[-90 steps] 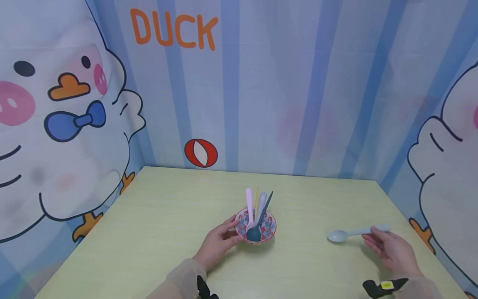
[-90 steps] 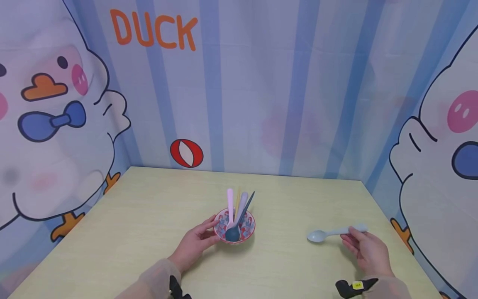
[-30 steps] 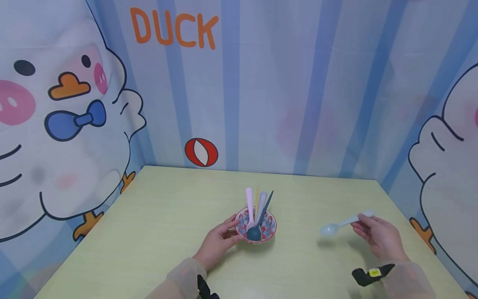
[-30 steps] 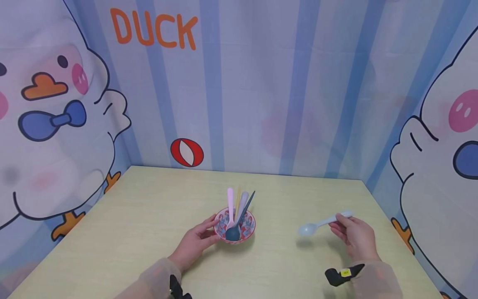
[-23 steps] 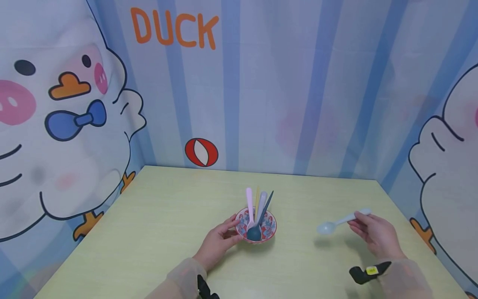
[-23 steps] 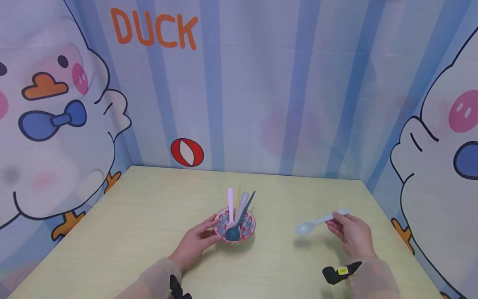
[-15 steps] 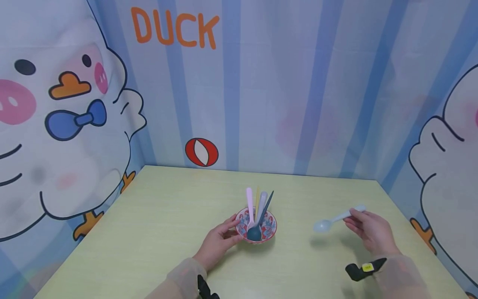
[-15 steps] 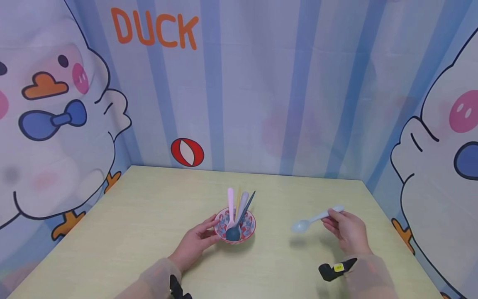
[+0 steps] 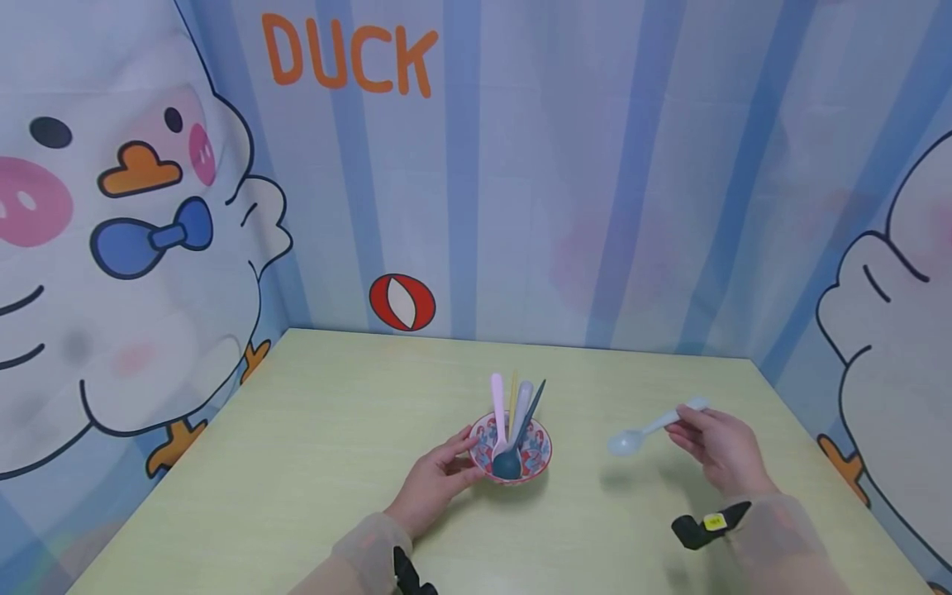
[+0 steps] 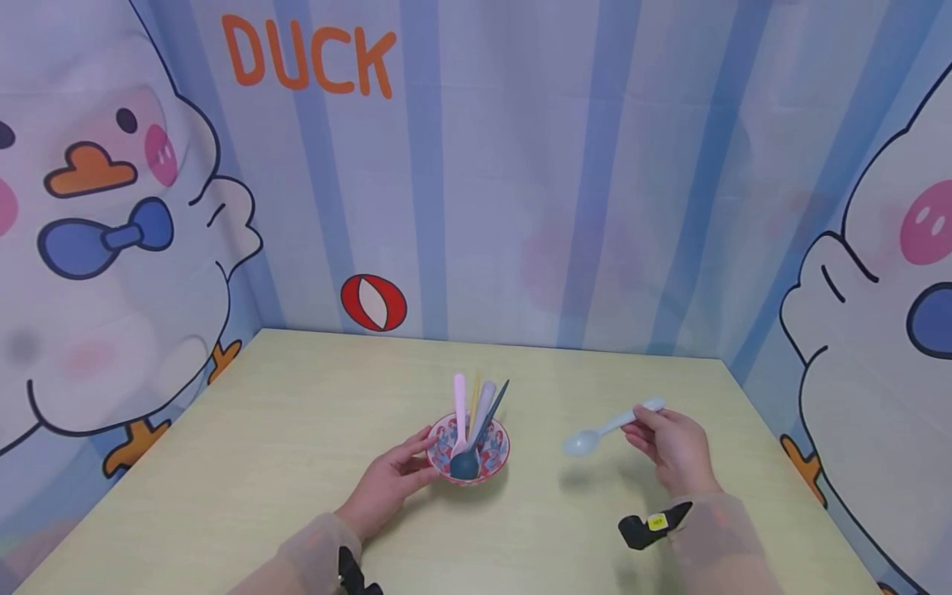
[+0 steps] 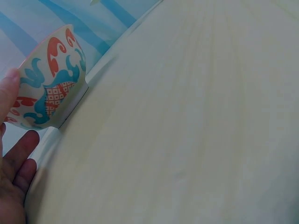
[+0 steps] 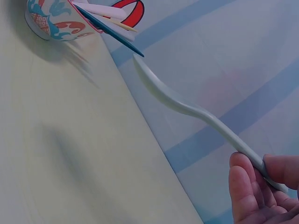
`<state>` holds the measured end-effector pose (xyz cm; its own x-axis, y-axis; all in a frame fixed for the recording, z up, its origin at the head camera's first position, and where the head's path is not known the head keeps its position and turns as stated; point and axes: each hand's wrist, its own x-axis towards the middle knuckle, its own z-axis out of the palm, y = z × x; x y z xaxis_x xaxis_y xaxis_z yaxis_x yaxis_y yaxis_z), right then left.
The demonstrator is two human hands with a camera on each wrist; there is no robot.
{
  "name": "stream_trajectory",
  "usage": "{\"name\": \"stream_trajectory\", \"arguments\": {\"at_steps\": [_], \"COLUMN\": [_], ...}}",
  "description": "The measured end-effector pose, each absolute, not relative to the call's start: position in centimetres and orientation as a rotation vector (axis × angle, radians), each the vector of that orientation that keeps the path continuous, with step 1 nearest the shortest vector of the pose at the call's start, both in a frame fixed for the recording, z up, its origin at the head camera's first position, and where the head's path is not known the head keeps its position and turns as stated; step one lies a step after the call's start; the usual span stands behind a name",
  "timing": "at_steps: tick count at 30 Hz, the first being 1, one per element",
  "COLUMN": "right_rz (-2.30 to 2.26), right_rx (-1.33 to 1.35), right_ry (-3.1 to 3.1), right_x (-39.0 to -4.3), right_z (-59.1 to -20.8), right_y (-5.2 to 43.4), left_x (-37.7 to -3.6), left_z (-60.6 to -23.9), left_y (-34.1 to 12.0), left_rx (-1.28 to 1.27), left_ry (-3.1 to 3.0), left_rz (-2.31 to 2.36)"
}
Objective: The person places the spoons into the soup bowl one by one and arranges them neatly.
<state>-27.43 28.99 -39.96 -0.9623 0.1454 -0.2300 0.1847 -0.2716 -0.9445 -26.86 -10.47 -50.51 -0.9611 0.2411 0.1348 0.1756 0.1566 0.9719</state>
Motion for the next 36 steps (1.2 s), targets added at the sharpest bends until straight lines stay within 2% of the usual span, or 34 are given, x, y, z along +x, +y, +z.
{"name": "stream_trajectory", "arguments": {"at_steps": [36], "right_rz": [-2.367], "right_rx": [0.35], "right_ry": [1.953], "right_x": [-29.3], "right_z": [-39.6], "right_y": [24.3], "left_x": [-26.9], "left_z": [-50.5], "left_y": [-10.5], "left_rx": [0.425], "left_ry": [2.367], "left_rz": [1.949]}}
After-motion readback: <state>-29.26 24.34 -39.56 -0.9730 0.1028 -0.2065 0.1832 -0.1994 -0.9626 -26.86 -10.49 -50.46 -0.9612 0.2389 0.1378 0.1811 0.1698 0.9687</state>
